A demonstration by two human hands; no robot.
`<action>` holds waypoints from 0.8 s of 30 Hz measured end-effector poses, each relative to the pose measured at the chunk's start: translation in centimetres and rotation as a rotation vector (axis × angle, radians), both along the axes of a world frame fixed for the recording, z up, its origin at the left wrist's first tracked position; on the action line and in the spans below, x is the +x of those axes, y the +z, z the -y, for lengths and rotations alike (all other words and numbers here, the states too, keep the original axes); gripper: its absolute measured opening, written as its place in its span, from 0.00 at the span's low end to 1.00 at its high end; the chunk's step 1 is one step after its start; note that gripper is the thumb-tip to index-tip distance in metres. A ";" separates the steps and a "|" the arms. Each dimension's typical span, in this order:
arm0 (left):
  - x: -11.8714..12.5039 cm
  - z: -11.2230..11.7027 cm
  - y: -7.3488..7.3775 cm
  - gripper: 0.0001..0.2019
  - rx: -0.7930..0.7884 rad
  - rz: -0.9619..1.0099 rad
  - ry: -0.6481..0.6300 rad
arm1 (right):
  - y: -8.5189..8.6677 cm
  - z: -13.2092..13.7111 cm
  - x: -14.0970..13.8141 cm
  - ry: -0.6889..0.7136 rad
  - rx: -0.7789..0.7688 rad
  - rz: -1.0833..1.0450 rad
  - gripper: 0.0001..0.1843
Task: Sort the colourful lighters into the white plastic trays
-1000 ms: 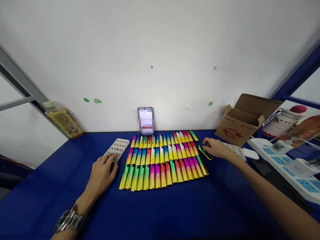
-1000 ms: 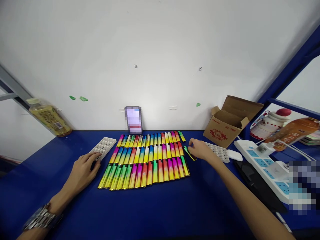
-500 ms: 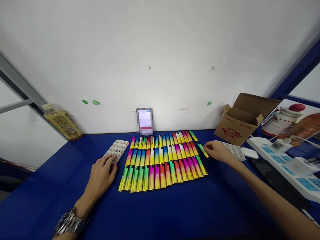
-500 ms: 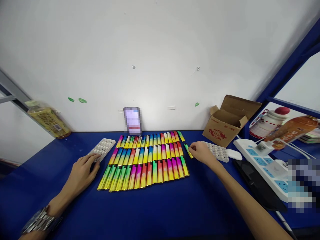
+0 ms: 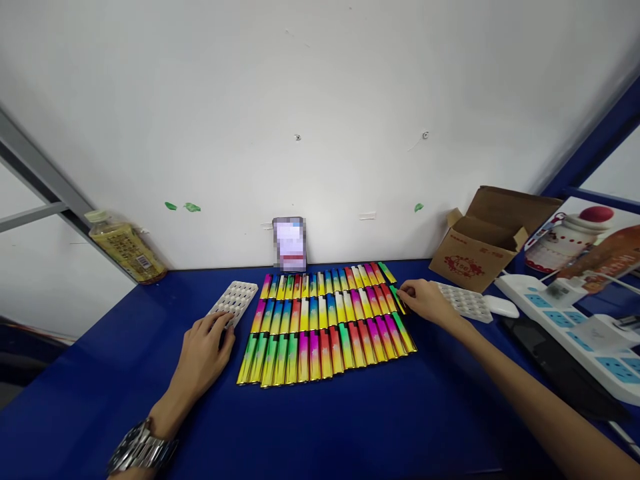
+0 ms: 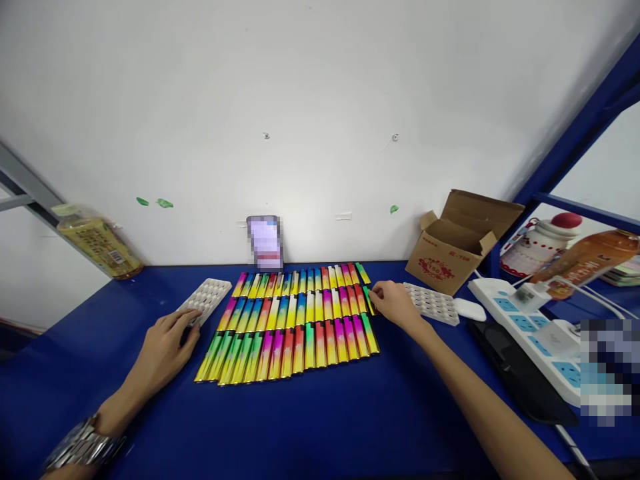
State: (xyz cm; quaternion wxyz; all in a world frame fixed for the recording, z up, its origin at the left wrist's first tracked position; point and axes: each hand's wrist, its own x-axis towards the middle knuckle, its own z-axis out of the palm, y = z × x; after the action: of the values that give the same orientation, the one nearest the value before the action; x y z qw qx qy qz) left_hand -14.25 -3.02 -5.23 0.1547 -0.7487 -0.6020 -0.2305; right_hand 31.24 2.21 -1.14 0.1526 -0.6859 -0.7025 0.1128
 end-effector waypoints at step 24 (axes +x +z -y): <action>0.2 0.0 0.2 0.15 0.005 -0.003 0.012 | -2.3 -2.3 -1.7 0.101 0.201 -0.140 0.22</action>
State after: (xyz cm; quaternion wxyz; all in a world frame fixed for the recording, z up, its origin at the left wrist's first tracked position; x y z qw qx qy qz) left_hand -14.09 -3.03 -5.06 0.1588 -0.7451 -0.6055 -0.2300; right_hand 29.58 4.53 -3.41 0.2631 -0.6213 -0.7317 0.0969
